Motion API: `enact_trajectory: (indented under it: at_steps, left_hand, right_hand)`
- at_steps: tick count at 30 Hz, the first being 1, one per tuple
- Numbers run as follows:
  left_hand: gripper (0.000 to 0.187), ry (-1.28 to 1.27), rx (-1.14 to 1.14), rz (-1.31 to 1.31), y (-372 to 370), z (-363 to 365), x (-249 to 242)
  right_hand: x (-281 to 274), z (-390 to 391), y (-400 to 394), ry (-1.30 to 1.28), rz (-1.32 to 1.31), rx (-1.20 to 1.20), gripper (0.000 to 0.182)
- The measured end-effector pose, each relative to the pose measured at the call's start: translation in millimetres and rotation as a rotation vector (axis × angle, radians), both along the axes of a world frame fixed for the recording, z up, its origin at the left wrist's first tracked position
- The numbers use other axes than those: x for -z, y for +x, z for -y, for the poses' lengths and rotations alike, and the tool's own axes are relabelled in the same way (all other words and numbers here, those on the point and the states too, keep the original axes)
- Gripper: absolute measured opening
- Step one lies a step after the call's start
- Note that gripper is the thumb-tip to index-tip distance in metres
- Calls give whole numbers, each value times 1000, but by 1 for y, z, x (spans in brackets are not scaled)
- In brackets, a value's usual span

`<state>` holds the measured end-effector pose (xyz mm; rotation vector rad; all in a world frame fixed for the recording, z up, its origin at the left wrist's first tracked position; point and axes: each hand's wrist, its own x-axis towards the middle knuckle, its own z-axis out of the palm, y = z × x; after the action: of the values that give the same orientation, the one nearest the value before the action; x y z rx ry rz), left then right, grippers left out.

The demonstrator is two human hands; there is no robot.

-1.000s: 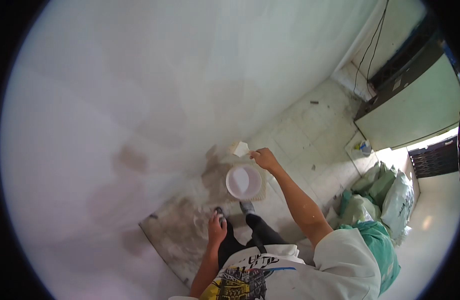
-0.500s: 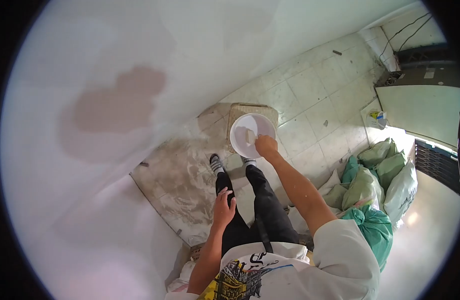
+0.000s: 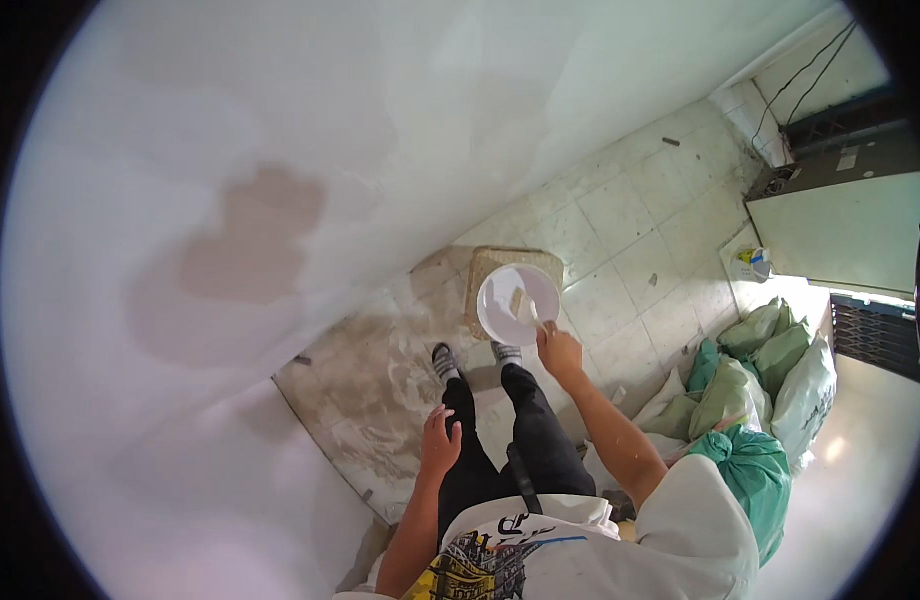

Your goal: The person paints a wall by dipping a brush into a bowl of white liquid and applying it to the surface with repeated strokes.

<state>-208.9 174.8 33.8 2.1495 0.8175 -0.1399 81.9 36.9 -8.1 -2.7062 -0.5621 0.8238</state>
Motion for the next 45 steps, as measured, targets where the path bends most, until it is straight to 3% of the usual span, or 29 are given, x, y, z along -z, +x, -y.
enact_trajectory:
  at_steps: [9, 15, 28, 35, 41, 45]
  left_hand:
    - [32, 60, 14, 60, 33, -16, -35]
    - [41, 20, 51, -37, 39, -12, -42]
    - [34, 37, 124, 34, 56, 5, -49]
    - [38, -34, 93, -79, 64, 1, -50]
    - [38, -133, 70, -20, 78, -7, -58]
    - [36, -101, 59, 15, 88, -5, -85]
  right_hand:
    - [-4, 39, -29, 44, 6, 37, 30]
    - [-8, 59, -36, 76, -8, 26, 29]
    - [-15, 81, -41, 58, -39, -76, 28]
    - [-23, 86, -38, 137, -98, 28, 28]
    - [-55, 43, 18, 722, 84, 387, 38]
    - [-164, -16, 92, 910, 116, 341, 41]
